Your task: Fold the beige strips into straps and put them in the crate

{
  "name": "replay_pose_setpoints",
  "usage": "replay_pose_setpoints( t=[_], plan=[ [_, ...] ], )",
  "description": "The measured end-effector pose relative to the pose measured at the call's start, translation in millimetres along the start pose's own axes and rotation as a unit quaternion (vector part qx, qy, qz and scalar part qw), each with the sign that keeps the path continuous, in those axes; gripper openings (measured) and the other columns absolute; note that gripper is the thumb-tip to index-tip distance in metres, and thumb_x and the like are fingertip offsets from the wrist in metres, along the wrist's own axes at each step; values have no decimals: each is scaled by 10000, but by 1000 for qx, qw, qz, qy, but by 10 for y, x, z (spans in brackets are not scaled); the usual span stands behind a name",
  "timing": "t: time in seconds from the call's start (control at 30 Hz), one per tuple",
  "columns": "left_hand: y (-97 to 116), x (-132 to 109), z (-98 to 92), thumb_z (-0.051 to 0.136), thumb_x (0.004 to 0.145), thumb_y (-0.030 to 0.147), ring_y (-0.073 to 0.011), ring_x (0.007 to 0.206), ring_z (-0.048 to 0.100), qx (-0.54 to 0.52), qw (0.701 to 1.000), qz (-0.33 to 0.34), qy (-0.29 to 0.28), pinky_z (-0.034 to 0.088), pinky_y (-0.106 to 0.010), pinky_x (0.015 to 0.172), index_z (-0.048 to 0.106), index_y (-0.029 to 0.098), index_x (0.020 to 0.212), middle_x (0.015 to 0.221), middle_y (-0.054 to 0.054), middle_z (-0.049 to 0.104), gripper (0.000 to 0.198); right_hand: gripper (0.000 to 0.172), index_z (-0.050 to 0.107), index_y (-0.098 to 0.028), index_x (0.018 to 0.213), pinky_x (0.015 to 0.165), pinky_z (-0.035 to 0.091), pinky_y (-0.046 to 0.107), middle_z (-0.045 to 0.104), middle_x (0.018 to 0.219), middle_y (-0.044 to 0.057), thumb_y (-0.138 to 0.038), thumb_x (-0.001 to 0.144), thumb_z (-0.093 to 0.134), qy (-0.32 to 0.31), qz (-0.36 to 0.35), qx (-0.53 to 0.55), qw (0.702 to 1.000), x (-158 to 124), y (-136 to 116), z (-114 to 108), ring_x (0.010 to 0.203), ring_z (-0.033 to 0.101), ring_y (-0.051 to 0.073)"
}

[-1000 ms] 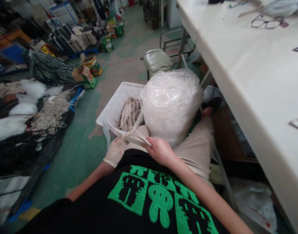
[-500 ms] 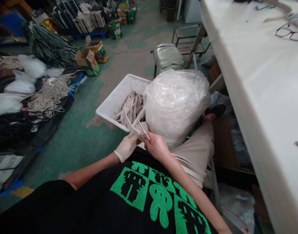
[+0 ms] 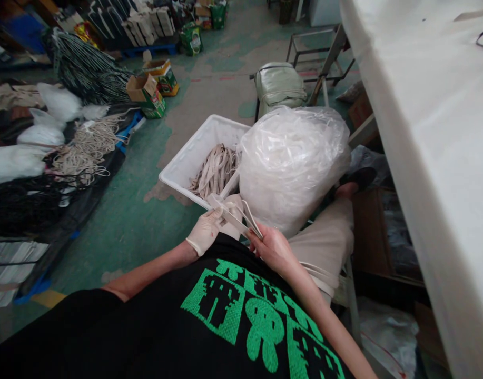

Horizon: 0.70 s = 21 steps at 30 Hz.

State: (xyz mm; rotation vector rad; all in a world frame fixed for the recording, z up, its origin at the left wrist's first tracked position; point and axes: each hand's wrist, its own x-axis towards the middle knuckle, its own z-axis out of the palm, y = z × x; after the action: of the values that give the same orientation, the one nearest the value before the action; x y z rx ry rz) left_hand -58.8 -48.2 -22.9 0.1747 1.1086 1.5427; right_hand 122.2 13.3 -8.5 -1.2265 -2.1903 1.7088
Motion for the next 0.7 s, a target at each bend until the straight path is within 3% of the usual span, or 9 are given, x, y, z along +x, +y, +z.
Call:
replay_pose_setpoints(
  t=[0.2,0.4,0.57,0.7],
  plan=[
    [-116,-45,77,908,609,480,-260,995,703,48,992,-88,-80,478,-386,991,787,137,867,965,-109,785,446,469,526,-220,694,525,449,265,604,549,-2,-585,972,425,31,-5,-21,999,14,-42,3,476,584,152],
    [-18,23,3,872,691,405,-252,1092,684,5,1000,-23,-19,461,-375,1026,782,163,951,1054,-102,777,367,485,554,-209,711,539,463,270,648,620,24,-601,966,424,-11,10,25,1000,-136,73,-48,530,613,164],
    [-56,-49,116,889,666,359,-290,1071,690,26,991,-110,-68,474,-398,1003,780,130,858,956,-113,784,318,486,547,-210,735,521,454,247,632,594,6,-633,952,443,30,4,27,999,-106,8,25,493,590,141],
    [-58,-111,228,880,677,329,-307,1076,686,24,985,-139,-96,480,-421,1011,779,127,871,939,-106,783,297,513,586,-199,799,498,456,237,641,635,8,-685,914,469,32,-2,99,995,12,-64,31,496,591,134]
  ],
)
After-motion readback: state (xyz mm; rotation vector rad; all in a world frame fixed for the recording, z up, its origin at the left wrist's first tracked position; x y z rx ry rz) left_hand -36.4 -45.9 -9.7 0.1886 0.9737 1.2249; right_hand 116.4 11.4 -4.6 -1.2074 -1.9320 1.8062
